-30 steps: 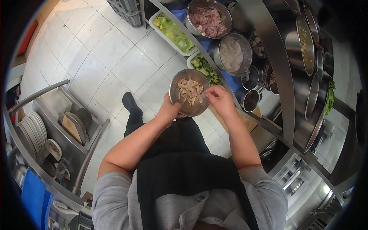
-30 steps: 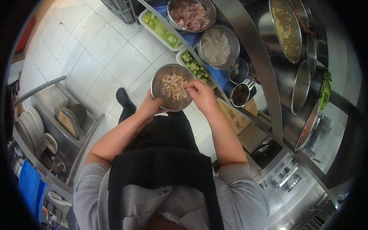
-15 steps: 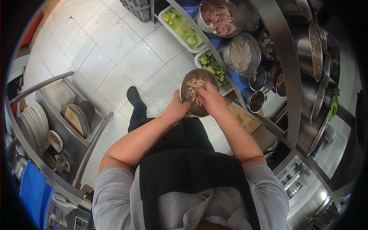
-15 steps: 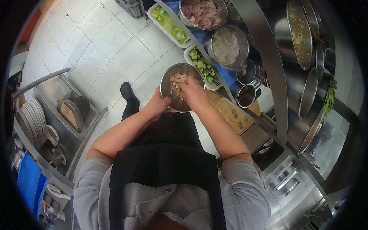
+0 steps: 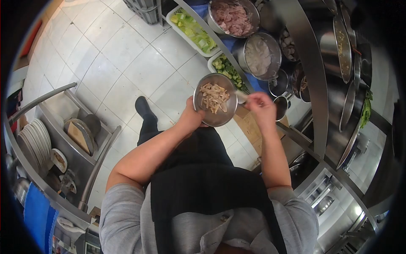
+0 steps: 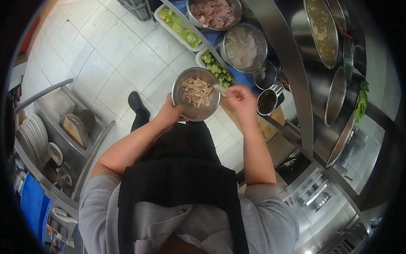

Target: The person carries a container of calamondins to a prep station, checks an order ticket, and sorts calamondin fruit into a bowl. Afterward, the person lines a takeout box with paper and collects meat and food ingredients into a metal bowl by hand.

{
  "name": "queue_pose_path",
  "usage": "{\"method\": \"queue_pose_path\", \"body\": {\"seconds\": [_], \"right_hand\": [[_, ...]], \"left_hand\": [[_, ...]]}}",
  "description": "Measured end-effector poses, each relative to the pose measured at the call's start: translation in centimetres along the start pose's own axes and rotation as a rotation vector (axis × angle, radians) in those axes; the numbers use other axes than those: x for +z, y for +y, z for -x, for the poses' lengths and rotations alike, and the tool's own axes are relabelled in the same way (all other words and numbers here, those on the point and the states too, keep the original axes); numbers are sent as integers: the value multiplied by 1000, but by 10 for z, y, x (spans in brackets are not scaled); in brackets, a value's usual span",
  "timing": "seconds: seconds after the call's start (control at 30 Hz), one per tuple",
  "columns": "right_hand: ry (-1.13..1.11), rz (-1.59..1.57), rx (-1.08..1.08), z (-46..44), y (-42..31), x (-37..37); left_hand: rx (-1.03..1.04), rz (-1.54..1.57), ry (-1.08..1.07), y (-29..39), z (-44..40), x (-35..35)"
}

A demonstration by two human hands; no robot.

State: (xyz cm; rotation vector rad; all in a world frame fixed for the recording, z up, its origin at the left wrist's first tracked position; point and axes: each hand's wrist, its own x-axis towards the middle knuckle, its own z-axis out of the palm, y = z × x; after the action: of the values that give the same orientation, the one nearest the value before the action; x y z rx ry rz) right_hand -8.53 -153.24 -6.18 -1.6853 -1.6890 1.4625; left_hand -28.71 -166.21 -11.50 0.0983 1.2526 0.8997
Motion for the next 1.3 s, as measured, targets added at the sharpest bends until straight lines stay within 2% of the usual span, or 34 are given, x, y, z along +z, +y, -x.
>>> {"method": "queue_pose_path", "body": {"seconds": [0.03, 0.1, 0.17, 0.2, 0.27, 0.3, 0.33, 0.37, 0.4, 0.47, 0.53, 0.57, 0.6, 0.67, 0.77, 0.93, 1.0, 1.03, 1.1, 1.17, 1.23, 1.3], "right_hand": [[61, -105, -61, -3, -7, -16], [337, -265, -130, -18, 0, -53], [597, -214, -237, -41, 20, -102], [769, -132, -195, -57, 25, -125], [829, 26, -374, -80, 41, -162], [823, 23, -369, -98, 68, -195], [861, 364, -407, -120, 108, -232], [882, 704, -443, -123, 97, -220], [809, 661, -419, -112, 94, -205], [670, 574, -361, -65, 14, -114], [390, 406, -207, -33, -7, -51], [167, 477, -191, -18, -19, -22], [-1, 756, -477, -11, -17, -1], [-210, 1051, -454, 7, -28, 42], [-188, 1216, -423, 4, -8, 67], [-234, 1204, -389, 10, -17, 56], [-258, 1012, -309, 15, -27, 40], [-259, 1017, -308, 17, -29, 30], [-248, 545, -134, 18, -30, 5], [76, 381, -78, 2, -15, -32], [444, 422, -141, -13, -15, -77], [768, 618, -436, -68, 45, -160]], "left_hand": [[-9, -2, 1, 1, 0, 1], [-20, 4, -7, 0, -1, 1], [-32, 8, 1, 0, -2, 0], [-26, 17, 1, -1, -3, 1], [-21, 27, 8, -1, -6, 1], [-34, 42, -18, -2, -7, 1], [-46, 56, -41, -2, -7, -1], [-46, 55, -29, -2, -6, -2], [-63, 107, -29, -2, -5, -2], [-87, 157, -32, -2, -2, -4], [-102, 164, -35, 2, 0, -7], [-99, 162, -42, 2, 1, -6], [-82, 176, -31, 2, 2, -6], [-64, 190, -21, 3, 4, -3], [-69, 173, 18, 4, 5, -1], [-46, 68, 43, -1, 5, -7], [-54, 99, 43, 2, 4, -10], [-64, 124, 43, 3, 4, -11], [-70, 132, 47, 6, 5, -11], [-73, 137, 49, 10, 5, -12], [-60, 144, 42, 12, 8, -10], [-62, 146, 29, 9, 8, -9]]}}
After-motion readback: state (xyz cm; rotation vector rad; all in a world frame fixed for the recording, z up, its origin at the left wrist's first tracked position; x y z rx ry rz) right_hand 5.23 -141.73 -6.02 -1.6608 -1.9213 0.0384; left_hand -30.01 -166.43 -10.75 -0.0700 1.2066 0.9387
